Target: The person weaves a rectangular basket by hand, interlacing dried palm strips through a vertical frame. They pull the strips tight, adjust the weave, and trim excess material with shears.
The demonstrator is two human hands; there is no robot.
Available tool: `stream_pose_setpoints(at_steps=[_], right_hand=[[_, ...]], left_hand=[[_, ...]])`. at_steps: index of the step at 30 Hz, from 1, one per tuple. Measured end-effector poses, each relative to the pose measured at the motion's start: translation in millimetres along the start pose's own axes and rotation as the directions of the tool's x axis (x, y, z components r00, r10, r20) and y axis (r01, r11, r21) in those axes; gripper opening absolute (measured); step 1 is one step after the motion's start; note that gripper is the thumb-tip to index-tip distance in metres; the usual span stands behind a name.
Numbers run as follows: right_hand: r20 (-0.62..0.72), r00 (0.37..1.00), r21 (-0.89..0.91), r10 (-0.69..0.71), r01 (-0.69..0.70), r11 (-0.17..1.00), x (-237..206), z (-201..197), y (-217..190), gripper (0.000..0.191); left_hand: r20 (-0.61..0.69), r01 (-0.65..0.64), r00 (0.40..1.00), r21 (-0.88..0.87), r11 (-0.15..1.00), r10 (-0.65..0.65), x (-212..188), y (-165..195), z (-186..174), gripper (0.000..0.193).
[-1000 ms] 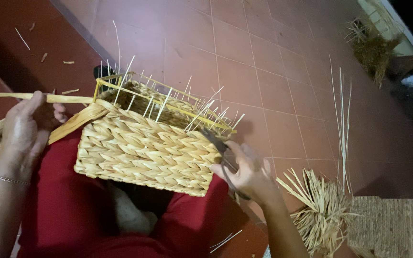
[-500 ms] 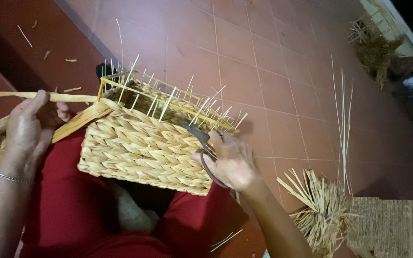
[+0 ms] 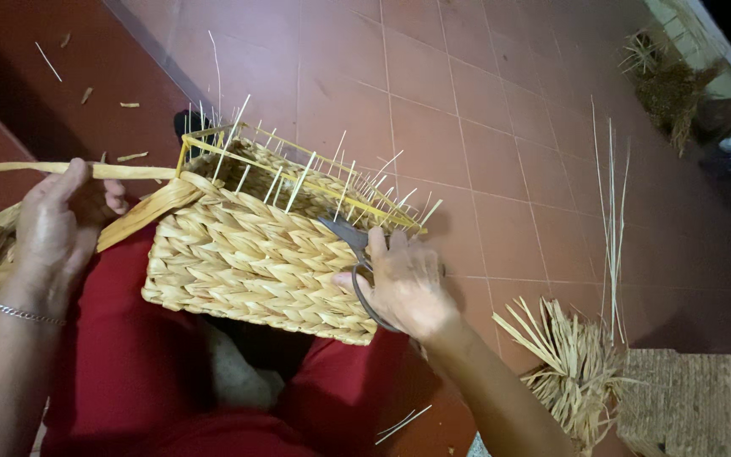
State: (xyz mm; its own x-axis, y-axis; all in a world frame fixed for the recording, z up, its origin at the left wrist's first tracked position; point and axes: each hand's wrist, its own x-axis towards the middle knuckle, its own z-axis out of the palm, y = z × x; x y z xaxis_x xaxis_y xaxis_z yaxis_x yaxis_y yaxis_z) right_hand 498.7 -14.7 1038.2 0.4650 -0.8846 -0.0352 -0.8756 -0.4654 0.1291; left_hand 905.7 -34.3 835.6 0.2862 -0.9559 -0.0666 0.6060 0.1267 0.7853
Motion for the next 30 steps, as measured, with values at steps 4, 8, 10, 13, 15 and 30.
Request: stream_pose_setpoints(at_steps=[4, 8, 10, 13, 15, 30], right_hand=[[0.059, 0.998, -0.002, 0.018, -0.018, 1.000, 6, 14, 6, 0.065], [0.046, 0.999, -0.018, 0.003, -0.002, 1.000, 6, 19, 6, 0.059], [0.078, 0.997, 0.002, 0.018, -0.018, 1.000, 5, 12, 5, 0.057], [0.268, 0.955, 0.134, 0.130, -0.170, 0.976, 7, -10, 5, 0.056], [0.460, 0.865, 0.261, 0.199, -0.347, 0.901, 10, -28, 4, 0.059], [0.287, 0.958, 0.097, 0.031, -0.061, 0.993, 43, -32, -49, 0.065]], left_hand=[[0.008, 0.002, 1.000, -0.009, 1.000, -0.002, 5, -2, -2, 0.025], [-0.008, 0.016, 1.000, -0.028, 0.999, -0.016, 5, -2, -2, 0.024], [-0.011, 0.016, 1.000, -0.023, 1.000, -0.016, 4, 0, 0, 0.024], [-0.026, 0.015, 1.000, 0.018, 1.000, -0.014, 2, 2, 2, 0.025], [-0.050, 0.027, 0.998, 0.043, 0.999, -0.025, 2, 4, 4, 0.025], [0.011, 0.023, 1.000, -0.100, 0.995, -0.022, 13, 8, -6, 0.023]])
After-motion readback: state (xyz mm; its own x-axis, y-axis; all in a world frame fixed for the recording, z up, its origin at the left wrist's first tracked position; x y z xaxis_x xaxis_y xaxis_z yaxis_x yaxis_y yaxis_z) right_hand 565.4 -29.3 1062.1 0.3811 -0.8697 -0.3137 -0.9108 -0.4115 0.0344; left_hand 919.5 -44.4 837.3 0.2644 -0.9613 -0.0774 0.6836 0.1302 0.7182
